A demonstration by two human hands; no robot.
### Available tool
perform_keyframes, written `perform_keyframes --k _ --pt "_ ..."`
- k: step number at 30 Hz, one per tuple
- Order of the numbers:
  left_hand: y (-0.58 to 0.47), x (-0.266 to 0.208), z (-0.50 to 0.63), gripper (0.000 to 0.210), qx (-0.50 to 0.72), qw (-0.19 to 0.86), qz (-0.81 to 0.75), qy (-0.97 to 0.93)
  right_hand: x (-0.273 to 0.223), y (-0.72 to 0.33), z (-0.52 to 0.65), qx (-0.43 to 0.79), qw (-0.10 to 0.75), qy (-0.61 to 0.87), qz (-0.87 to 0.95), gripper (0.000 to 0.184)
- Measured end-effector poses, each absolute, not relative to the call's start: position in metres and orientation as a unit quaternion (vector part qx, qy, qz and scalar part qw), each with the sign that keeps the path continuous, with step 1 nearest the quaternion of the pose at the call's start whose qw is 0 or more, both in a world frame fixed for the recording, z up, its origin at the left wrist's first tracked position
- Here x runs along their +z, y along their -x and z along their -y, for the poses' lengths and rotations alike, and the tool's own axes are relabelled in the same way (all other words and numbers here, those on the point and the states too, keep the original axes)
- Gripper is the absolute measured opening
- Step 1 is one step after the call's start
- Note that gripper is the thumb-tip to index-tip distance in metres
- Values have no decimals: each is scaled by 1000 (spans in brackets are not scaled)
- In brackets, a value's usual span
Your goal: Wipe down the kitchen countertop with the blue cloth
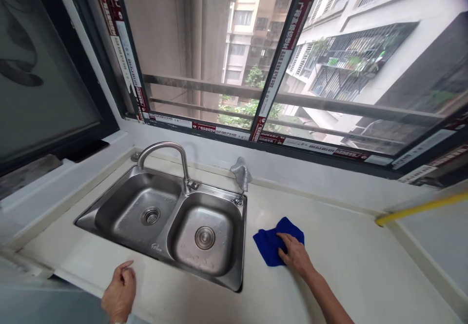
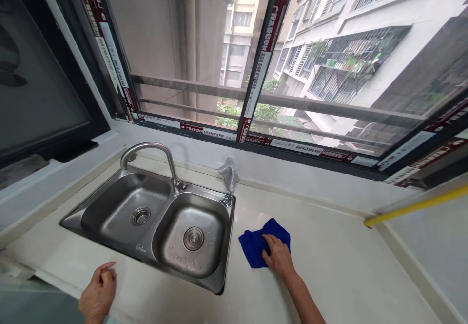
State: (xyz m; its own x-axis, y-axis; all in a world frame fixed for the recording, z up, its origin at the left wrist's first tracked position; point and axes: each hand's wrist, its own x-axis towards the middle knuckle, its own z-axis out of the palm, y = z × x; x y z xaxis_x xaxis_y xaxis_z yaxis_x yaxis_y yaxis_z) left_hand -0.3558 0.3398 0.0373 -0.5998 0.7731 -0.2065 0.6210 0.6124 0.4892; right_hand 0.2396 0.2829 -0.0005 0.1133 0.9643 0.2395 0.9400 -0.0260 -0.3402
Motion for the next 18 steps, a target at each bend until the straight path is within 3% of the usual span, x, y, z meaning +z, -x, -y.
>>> perform_keyframes --k 3,7,12,18 --pt "356 40 -340 40 176 205 -878 -396 2 -242 -283 29 224 695 682 31" --pt "358 39 -340 42 176 207 -874 -404 27 -247 -280 -7 278 685 673 36" --pt "359 37 -339 41 182 215 -872 -401 103 -238 -286 -105 425 665 605 35" --pt "357 39 -338 42 191 214 -869 -404 181 -196 -301 -172 469 607 618 28"
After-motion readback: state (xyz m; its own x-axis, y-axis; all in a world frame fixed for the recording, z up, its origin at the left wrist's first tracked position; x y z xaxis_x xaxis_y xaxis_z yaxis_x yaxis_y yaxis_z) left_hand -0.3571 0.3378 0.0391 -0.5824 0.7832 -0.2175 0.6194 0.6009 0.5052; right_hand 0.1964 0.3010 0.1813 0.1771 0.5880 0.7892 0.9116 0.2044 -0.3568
